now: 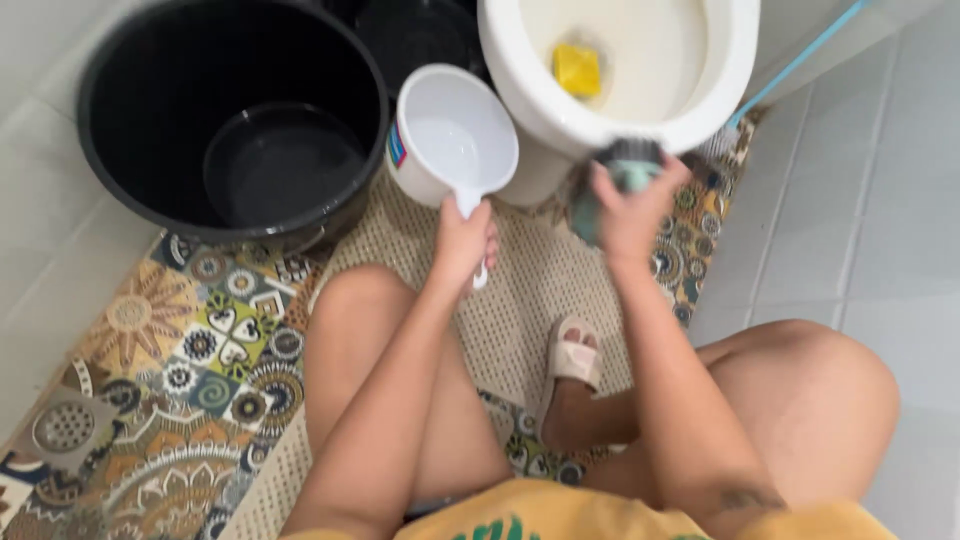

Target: Cleaning the exterior and interior of a toilet bowl with a sponge and brush.

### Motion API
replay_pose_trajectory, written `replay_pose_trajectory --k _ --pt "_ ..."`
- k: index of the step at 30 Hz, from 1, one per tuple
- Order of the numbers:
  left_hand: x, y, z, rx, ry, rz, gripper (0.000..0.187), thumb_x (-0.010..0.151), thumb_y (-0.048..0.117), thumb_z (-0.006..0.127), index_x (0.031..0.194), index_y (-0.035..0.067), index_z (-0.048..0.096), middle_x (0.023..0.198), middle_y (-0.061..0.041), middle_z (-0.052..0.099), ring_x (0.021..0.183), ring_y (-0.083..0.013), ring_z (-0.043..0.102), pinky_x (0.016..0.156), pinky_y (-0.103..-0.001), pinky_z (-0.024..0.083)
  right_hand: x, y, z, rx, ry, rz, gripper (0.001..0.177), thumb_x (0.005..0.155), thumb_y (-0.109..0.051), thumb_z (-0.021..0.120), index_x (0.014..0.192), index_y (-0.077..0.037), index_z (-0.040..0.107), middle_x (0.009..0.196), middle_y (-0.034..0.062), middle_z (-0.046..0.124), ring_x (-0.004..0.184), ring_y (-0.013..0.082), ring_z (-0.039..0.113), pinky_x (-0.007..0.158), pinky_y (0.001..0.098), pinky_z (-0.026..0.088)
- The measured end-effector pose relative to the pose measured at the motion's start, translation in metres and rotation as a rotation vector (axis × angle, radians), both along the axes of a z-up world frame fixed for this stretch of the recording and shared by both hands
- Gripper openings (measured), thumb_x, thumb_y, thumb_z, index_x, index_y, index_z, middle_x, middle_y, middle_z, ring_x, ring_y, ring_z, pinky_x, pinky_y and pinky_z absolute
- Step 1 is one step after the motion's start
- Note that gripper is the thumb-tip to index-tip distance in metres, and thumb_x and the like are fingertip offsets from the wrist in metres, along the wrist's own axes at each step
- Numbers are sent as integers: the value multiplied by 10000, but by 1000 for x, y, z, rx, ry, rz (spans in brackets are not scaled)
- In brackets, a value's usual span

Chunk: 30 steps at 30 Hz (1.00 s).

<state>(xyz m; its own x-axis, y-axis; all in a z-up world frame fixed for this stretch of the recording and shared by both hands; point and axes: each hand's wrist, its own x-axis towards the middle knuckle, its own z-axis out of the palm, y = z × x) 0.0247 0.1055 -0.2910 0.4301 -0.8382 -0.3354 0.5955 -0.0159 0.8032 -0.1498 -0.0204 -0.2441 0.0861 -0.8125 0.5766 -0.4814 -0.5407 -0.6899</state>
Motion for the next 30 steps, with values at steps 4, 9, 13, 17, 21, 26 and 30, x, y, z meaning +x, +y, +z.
replay_pose_trajectory --k 4,9,13,17,21,26,30 --pt "4 11 1 -3 34 -34 160 988 149 549 1026 97 403 633 -19 458 413 -111 412 326 -302 329 -48 -37 -21 127 -13 -195 794 864 -257 893 1362 48 354 1312 270 519 1216 349 558 1085 448 419" --pt "8 12 9 -15 40 -57 158 990 154 552 1044 128 406 640 -7 447 419 -103 405 339 -293 326 -30 -17 -4 91 -30 -158 748 873 -213 881 1331 56 354 1258 293 551 1174 357 579 1059 461 436" --pt "27 26 38 30 22 -155 171 987 183 579 1035 127 424 627 -10 433 417 -116 401 338 -303 331 -68 -75 33 243 83 -226 738 823 -240 891 1300 50 409 1191 255 626 1083 364 647 953 462 513" --pt "36 57 139 146 -71 -260 173 981 192 556 1045 123 411 672 -11 459 460 -112 417 365 -283 349 -95 -139 75 381 279 -182 773 753 -236 900 1300 45 431 1229 270 615 1072 375 673 903 446 570" --pt "20 31 200 225 -159 -330 165 962 199 538 1041 112 421 667 -33 466 450 -128 418 360 -294 365 -71 -119 125 544 512 10 806 725 -248 876 1332 33 426 1213 258 639 1054 348 696 906 416 593" --pt "-8 -41 240 139 -201 -554 170 980 186 537 1129 107 511 651 5 469 460 -91 415 371 -264 362 -97 -198 116 460 803 117 804 722 -298 906 1275 67 451 1194 304 650 1088 414 674 926 451 565" --pt "-34 -117 236 62 -306 -620 221 980 126 521 1150 -16 510 672 -16 517 477 -99 448 380 -280 399 -99 -263 111 355 749 81 808 715 -297 916 1248 92 448 1176 332 646 1109 456 651 948 477 534"
